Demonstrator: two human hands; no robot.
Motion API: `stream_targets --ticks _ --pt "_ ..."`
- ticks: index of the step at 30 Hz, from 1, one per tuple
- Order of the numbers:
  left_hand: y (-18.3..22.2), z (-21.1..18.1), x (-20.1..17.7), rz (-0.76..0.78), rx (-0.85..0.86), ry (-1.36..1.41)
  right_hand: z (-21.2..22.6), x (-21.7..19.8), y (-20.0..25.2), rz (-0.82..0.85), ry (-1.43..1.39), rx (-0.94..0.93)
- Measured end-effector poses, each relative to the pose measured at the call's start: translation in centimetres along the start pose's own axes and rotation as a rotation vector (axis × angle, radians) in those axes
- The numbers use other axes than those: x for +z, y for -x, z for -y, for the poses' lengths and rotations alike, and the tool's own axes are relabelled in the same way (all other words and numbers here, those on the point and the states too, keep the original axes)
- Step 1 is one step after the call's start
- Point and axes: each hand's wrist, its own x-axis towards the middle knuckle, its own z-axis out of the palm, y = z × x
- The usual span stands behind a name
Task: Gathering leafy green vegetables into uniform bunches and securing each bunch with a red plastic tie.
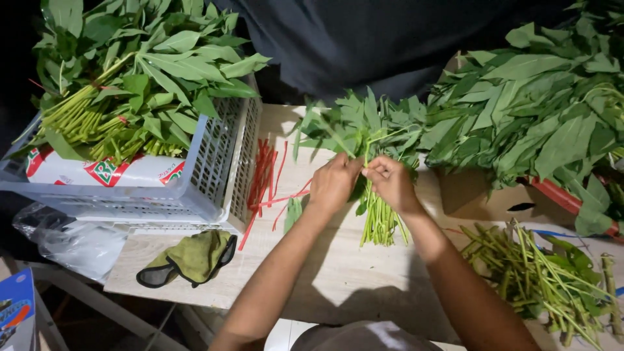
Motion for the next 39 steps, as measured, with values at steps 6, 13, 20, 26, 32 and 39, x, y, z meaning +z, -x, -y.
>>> stream_targets --ticks 6,13,20,26,32,39 --pt "-0.1 0.5 2.8 -0.034 -0.088 0.030 -1.2 0.3 0.2 0.031 -0.026 -0.016" --pt "-0.9 -0.4 2.0 0.064 -0.464 0.490 -0.9 1.4 -0.1 -0.049 -0.187 0.080" --pt "-1.8 0.9 -2.5 -0.007 -0.445 0.743 4.4 -1.1 1.6 0.089 -0.151 0.149" --pt "-2.5 0.7 -3.5 -0.028 -0.042 0.306 9.2 -2.3 3.5 0.142 -0.061 0.142" --pt "-3.1 1.1 -1.7 -0.100 0.192 0.272 8.4 -2.9 2.9 0.170 -0.131 0.158" --pt "-3.0 1.5 -0.4 -0.025 -0.005 0.620 7.6 -3.1 2.8 0.176 -0.297 0.197"
